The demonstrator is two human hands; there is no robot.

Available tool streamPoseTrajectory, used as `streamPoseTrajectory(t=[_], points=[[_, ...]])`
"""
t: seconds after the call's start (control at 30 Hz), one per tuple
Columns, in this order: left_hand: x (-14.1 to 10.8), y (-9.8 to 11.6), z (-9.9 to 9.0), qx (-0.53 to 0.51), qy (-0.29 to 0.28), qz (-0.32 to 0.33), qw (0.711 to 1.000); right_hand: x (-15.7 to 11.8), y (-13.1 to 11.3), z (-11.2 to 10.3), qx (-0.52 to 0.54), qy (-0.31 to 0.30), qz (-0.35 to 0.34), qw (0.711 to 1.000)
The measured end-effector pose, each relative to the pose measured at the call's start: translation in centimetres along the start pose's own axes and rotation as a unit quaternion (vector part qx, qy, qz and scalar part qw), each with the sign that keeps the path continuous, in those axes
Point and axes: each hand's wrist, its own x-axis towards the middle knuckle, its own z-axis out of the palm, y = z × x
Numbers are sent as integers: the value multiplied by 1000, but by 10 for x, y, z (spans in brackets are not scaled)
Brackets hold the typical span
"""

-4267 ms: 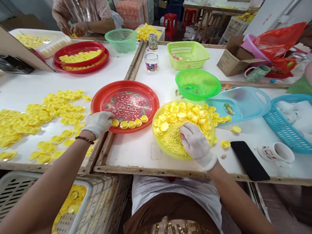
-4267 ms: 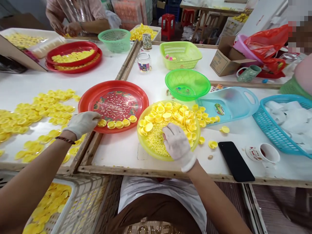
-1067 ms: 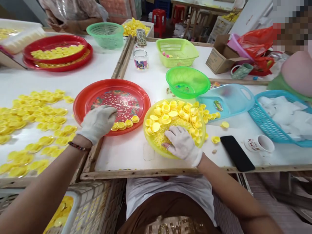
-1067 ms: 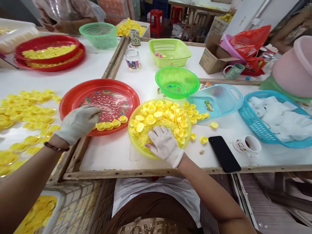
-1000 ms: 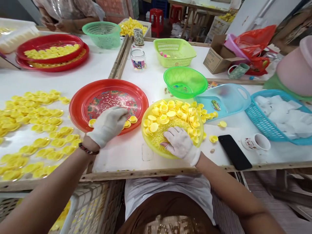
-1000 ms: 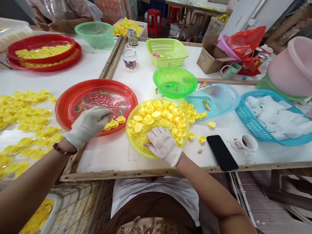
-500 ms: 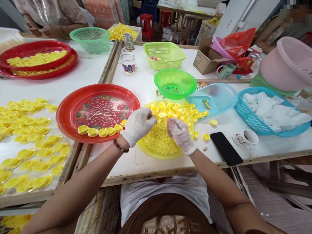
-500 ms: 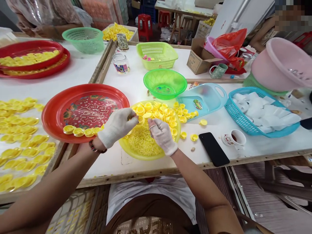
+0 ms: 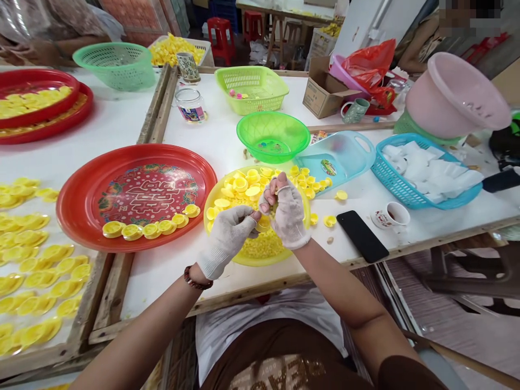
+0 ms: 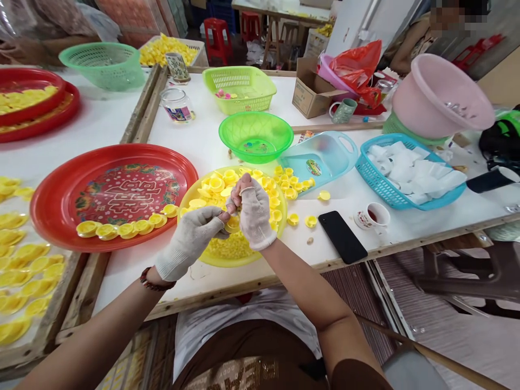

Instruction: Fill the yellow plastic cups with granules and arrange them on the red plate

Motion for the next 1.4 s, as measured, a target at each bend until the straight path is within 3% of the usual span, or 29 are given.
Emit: streamPoseTrajectory(t=[0.3,0.4,0.5,0.57,0.67,0.77,0.87,0.97,1.07,1.2,1.4], points=[[0,2,-2,-5,12,3,1000,4,-5,-3,0,7,-1,1000],[-1,5,-8,-59,30,-9,998,3,-1,-13,-60,-1,-35,998],[-2,7,-15,-176,25,-47,983,-1,6,-26,-191,-22,-69,979],[-2,10,-24,-211,24,-62,975,-4,10,-33,-313,-50,-97,944],[0,15,-51,-139,66,-20,988,-9,11,-37,-502,-135,-174,837],[6,20,-105,31,139,29,989,-16,9,-36,-622,-228,-233,712],[10,15,-178,273,216,29,937,-24,9,-37,-682,-265,-247,635],[7,-1,-242,475,242,-21,846,-31,13,-41,-710,-270,-247,601],[0,-23,-279,568,225,-88,787,-35,17,-47,-718,-266,-257,589],[-9,-46,-295,633,186,-132,740,-38,19,-50,-737,-275,-253,563],[-10,-48,-290,627,172,-146,746,-43,18,-41,-781,-326,-219,486]])
